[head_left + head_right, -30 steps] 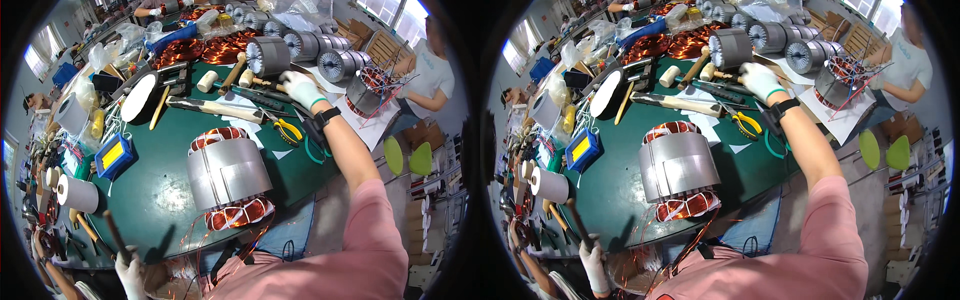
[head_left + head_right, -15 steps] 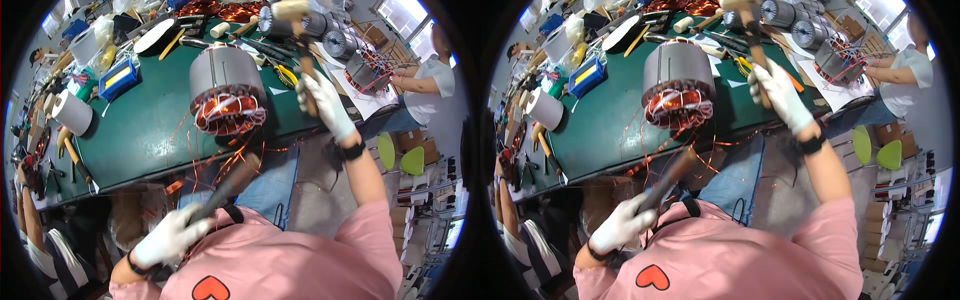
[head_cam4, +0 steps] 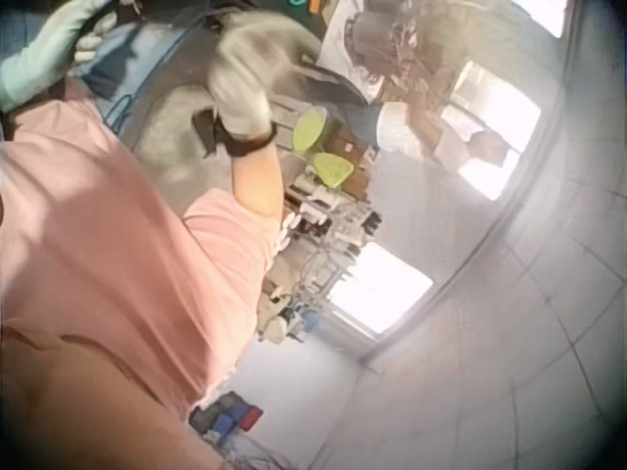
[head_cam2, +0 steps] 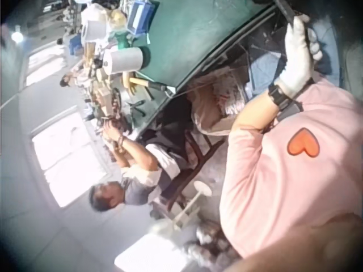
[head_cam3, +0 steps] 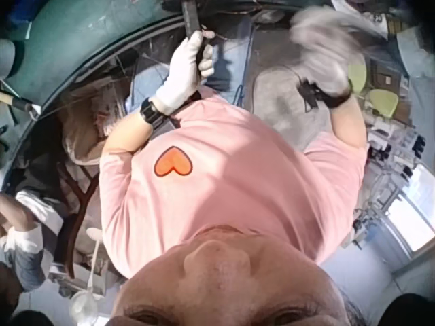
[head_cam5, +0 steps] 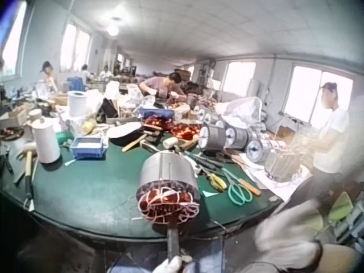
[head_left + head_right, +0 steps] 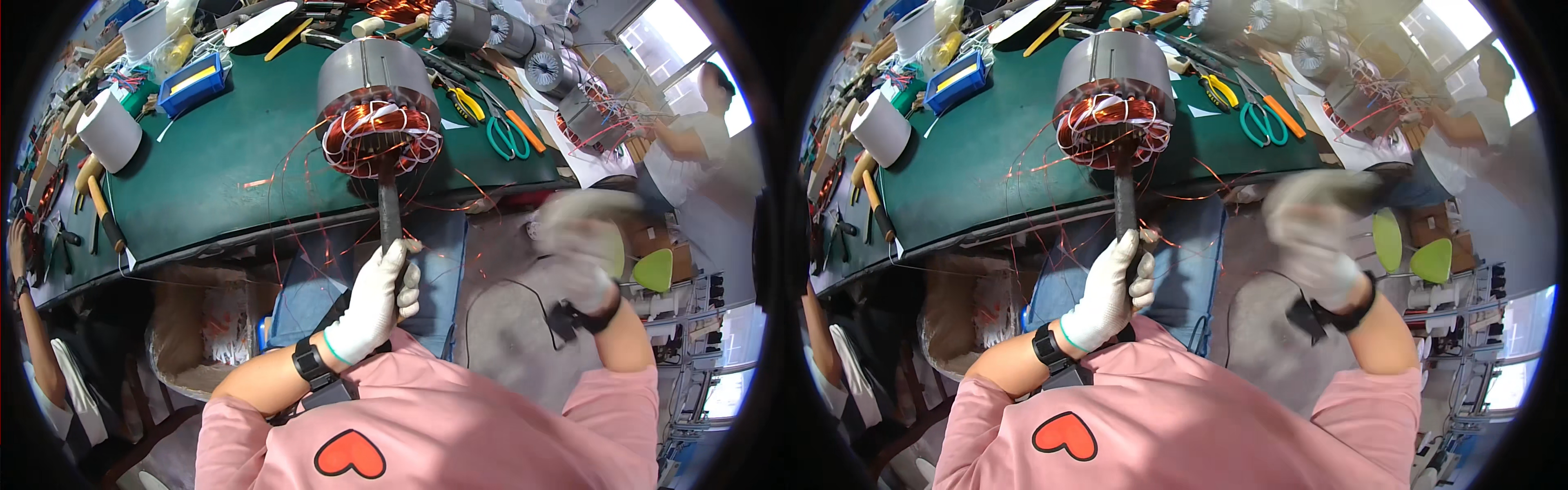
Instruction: Assembling an electric motor stator by winding coils and securing the housing with a hammer and tool.
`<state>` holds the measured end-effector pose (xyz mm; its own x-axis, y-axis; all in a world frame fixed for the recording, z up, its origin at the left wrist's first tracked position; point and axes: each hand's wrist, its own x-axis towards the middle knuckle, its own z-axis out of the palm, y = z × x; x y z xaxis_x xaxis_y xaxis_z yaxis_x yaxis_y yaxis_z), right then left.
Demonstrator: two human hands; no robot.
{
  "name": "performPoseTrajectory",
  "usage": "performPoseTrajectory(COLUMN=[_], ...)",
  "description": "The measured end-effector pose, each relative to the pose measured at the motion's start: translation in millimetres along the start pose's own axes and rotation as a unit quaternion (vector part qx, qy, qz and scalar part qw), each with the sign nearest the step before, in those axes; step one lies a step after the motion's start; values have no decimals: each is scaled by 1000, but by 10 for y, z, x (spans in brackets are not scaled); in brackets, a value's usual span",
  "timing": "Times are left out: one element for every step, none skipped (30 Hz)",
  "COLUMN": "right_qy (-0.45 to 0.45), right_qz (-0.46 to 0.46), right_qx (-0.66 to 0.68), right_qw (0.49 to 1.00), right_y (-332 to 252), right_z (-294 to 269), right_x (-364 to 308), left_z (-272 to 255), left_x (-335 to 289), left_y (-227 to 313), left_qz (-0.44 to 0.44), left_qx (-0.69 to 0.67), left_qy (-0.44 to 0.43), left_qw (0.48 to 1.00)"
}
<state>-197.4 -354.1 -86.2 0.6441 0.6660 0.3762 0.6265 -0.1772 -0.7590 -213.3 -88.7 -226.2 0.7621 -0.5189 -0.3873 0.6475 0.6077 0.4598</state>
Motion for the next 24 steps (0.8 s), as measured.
performPoseTrajectory(right_qy=[-64,-70,-76,-62,-40,193,416,418,325,208,129,47,-91,-129,-90,58,204,321,420,432,434,367,288,260], right_qz=[127,349,346,262,181,192,200,206,93,-26,78,185,77,49,-13,109,227,244,233,297,391,453,503,528], right_qx=[-356,-302,-301,-342,-383,-293,-185,-183,20,226,-10,-252,-403,-461,-452,-380,-291,-25,234,241,518,393,255,245], right_qw=[924,884,885,900,905,917,867,866,941,951,988,949,908,877,887,917,907,915,845,817,625,711,774,770], right_y=[320,471,255,-26,-232,-400,-586,-612,-535,-478,-10,507,719,606,547,491,466,465,510,575,769,760,692,645], right_z=[206,335,304,63,-151,-348,-469,-395,-275,-185,44,268,503,411,246,191,162,180,173,349,468,719,936,810], right_x=[-135,-169,-29,213,335,63,-227,-133,84,227,-130,-569,-480,-387,-239,-326,-411,-399,-299,-271,-298,-124,10,3], left_z=[2,-9,-52,-3,-30,-28,-16,-14,-40,-65,-37,27,14,-96,-86,-65,-75,-105,-93,-88,-90,-109,-144,-138], left_x=[31,82,57,2,56,66,26,9,57,58,58,117,155,67,31,-67,-105,-182,-181,-224,-208,-149,-141,-171], left_y=[-42,-85,-55,4,-10,8,-21,-46,-57,-69,-92,-103,-105,-47,10,68,125,117,147,105,107,129,133,136], left_qz=[-4,-12,-16,-27,-38,-31,-33,-39,-28,-16,-23,-39,-43,-48,-43,-63,-83,-75,-33,-36,-32,-32,-1,30], left_qx=[-4,-3,-3,-30,-41,-32,-23,-21,2,23,23,42,62,-5,-6,11,27,75,145,142,141,144,123,100], left_qy=[-4,7,24,21,-10,-11,-11,-7,9,28,24,40,76,28,30,27,25,15,-1,12,25,24,46,66], left_qw=[1000,1000,1000,999,998,999,999,999,1000,999,999,998,994,998,999,998,996,994,989,989,989,989,991,992])
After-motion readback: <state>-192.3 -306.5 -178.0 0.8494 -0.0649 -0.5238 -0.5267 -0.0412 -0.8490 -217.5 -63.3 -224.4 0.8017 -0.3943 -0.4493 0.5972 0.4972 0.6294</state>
